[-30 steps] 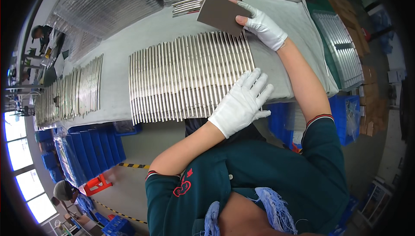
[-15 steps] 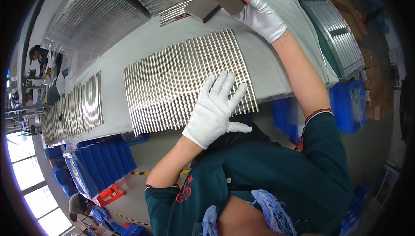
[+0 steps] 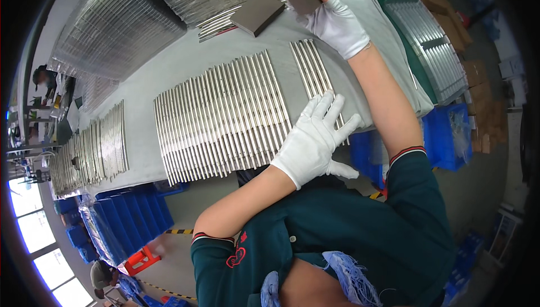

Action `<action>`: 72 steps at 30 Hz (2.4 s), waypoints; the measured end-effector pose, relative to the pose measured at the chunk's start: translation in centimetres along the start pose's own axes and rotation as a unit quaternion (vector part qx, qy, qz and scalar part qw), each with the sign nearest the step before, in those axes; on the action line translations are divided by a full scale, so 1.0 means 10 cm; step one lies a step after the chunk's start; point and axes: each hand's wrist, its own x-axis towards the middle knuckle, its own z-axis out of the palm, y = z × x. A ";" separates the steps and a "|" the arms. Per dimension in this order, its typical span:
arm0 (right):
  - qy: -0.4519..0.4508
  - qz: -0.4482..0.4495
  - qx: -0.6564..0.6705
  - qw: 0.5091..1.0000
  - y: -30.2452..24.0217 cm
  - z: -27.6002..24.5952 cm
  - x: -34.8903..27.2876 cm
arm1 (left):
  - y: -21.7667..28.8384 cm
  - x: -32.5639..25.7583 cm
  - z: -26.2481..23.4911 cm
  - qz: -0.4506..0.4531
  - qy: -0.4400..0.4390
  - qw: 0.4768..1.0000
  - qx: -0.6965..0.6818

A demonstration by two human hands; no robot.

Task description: The recorder is polishing or sanding thin metal strips arranged on a workbench using a brown sanding block.

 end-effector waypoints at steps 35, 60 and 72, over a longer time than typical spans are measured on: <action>-0.025 0.012 0.057 0.998 0.02 0.04 -0.04 | -0.33 -0.69 -0.38 -0.185 -0.043 0.975 0.113; 0.021 0.001 0.077 0.997 -0.03 -0.04 -0.03 | -0.32 -0.73 -0.39 -0.143 -0.040 0.984 0.100; 0.073 -0.022 -0.108 0.991 0.04 -0.03 -0.01 | -0.15 -0.38 -0.10 -0.035 0.046 0.998 -0.027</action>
